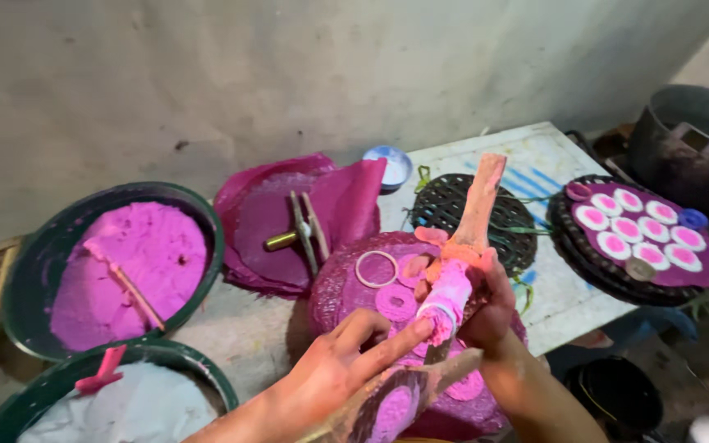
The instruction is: The person fills a wooden mold with pink and white paste, uses a wooden press to flatten and shape the mixture, and transfers the formed pieces to a purple circular mat.
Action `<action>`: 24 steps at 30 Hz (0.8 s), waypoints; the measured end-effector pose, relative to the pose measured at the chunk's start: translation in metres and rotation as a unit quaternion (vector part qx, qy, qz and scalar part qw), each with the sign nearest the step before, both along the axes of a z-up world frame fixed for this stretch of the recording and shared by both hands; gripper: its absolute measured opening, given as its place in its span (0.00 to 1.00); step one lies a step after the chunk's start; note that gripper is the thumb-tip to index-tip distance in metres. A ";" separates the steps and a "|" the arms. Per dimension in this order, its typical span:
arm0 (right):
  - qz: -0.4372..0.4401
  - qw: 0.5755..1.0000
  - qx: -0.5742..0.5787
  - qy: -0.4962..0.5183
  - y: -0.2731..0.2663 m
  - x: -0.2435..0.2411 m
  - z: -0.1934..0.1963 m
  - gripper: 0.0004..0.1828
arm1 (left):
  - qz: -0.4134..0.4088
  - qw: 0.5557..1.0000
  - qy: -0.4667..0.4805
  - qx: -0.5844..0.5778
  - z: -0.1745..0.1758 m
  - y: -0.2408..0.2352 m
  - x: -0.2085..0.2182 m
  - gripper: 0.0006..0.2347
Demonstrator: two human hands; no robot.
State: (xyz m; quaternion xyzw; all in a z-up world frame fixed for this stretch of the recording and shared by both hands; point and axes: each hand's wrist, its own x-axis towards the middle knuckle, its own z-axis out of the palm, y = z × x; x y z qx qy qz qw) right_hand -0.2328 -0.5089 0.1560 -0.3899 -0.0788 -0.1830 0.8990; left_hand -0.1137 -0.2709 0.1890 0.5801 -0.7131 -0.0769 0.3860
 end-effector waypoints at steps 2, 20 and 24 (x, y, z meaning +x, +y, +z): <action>0.000 1.000 -0.010 -0.012 -0.012 -0.009 -0.002 0.48 | -0.007 0.999 0.018 -0.035 0.000 -0.009 -0.006 0.28; -0.218 0.762 -0.597 -0.124 -0.013 -0.080 -0.004 0.23 | 0.111 0.885 0.419 0.171 -0.073 -0.036 -0.048 0.08; -0.180 0.678 -0.688 -0.186 0.000 -0.090 -0.009 0.26 | 0.144 0.904 0.118 0.386 -0.062 -0.040 -0.055 0.13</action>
